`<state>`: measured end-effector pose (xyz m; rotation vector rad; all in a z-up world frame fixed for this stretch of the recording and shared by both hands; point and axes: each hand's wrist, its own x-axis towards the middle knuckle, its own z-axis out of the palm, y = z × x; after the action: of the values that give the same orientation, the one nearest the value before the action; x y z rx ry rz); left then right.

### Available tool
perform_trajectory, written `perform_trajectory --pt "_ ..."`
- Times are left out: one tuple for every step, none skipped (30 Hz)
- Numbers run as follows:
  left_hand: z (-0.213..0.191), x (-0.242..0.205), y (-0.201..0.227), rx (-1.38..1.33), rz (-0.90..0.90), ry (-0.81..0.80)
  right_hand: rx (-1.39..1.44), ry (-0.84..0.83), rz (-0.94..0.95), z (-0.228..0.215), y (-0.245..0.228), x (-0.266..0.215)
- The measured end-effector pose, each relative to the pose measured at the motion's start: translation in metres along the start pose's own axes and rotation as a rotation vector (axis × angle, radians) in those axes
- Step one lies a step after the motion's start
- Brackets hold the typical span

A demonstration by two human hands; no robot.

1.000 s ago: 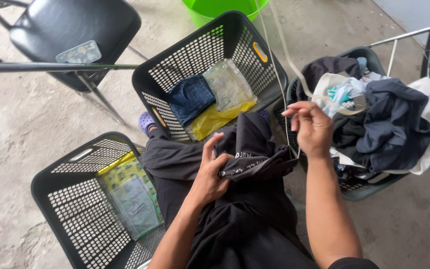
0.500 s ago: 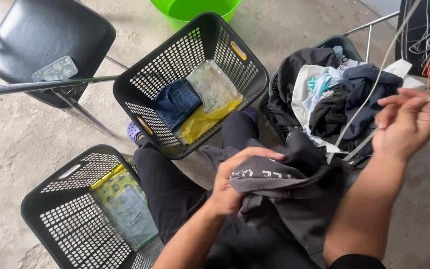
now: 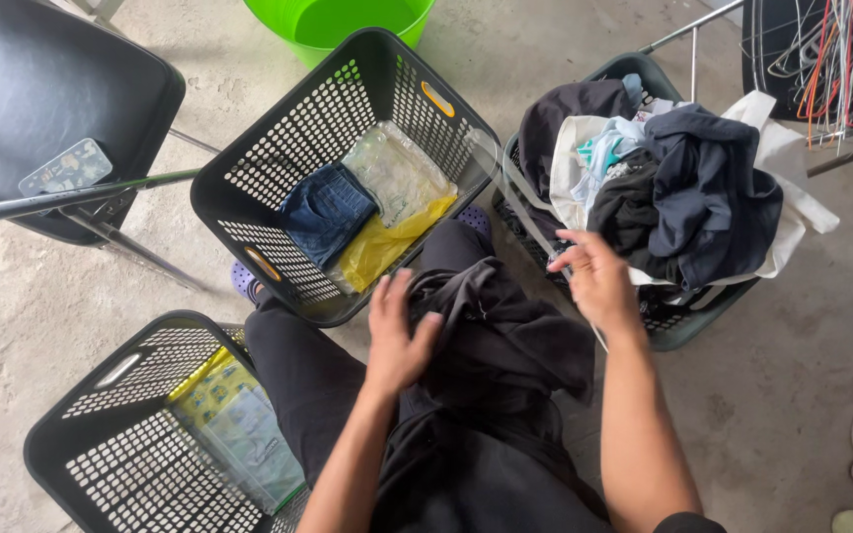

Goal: The person folds a black t-shirt and a grey t-shirt by hand, placing each one into a laundry basket when finished.

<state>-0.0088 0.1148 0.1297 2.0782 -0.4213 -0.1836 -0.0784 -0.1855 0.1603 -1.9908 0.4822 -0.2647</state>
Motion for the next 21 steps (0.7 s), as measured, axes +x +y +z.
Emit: perform_trajectory --pt "0.000 -0.007 0.028 0.133 0.010 -0.088 -0.028 -0.018 -0.004 0.008 0.000 -0.003" --pt "-0.001 -0.010 0.055 0.345 -0.034 -0.284 -0.055 -0.036 -0.007 0.015 -0.001 -0.005" --pt "0.001 -0.006 0.079 0.557 -0.078 -0.476 -0.082 -0.052 -0.013 0.020 0.000 -0.006" --pt "0.003 -0.003 0.096 0.771 -0.125 -0.667 -0.111 -0.045 -0.033 0.023 0.000 -0.008" --pt "0.006 0.002 0.105 0.754 -0.150 -0.702 -0.143 -0.032 -0.055 0.023 0.001 -0.008" --pt "0.013 0.007 0.106 0.737 -0.175 -0.736 -0.174 -0.019 -0.077 0.022 0.002 -0.009" --pt "0.021 0.011 0.099 0.720 -0.199 -0.774 -0.192 -0.018 -0.060 0.019 0.003 -0.010" --pt "0.028 0.012 0.086 0.663 -0.165 -0.727 -0.209 -0.016 -0.044 0.015 0.004 -0.010" --pt "0.033 0.016 0.069 0.607 -0.124 -0.678 -0.226 -0.008 -0.029 0.012 0.004 -0.009" --pt "0.038 0.019 0.051 0.550 -0.085 -0.629 -0.228 0.019 -0.066 0.007 0.005 -0.008" --pt "0.042 0.018 0.035 0.478 -0.072 -0.594 -0.230 0.036 -0.101 0.001 0.006 -0.009" --pt "0.045 0.018 0.022 0.407 -0.059 -0.559 -0.232 0.053 -0.136 -0.004 0.006 -0.011" --pt "0.044 0.022 0.011 0.337 -0.044 -0.521 -0.242 0.083 -0.158 -0.009 0.006 -0.012" --pt "0.040 0.027 0.002 0.229 -0.021 -0.481 -0.252 0.113 -0.181 -0.014 0.006 -0.014" --pt "0.035 0.033 -0.002 0.121 0.005 -0.446 -0.264 0.148 -0.199 -0.019 0.004 -0.015" --pt "0.030 0.040 -0.003 0.013 0.030 -0.412 -0.241 0.161 -0.142 -0.026 0.003 -0.013" --pt "0.023 0.044 -0.003 -0.084 0.014 -0.427 -0.215 0.169 -0.073 -0.035 0.001 -0.015" --pt "0.016 0.052 -0.001 -0.182 -0.004 -0.442 -0.189 0.177 -0.004 -0.042 0.000 -0.019" --pt "0.013 0.060 0.004 -0.278 -0.015 -0.453 -0.187 0.215 -0.010 -0.048 -0.002 -0.022" --pt "0.014 0.063 0.011 -0.360 -0.030 -0.444 -0.185 0.254 -0.017 -0.054 -0.004 -0.026" --pt "0.018 0.069 0.019 -0.442 -0.039 -0.434 -0.185 0.295 -0.029 -0.061 -0.005 -0.025"
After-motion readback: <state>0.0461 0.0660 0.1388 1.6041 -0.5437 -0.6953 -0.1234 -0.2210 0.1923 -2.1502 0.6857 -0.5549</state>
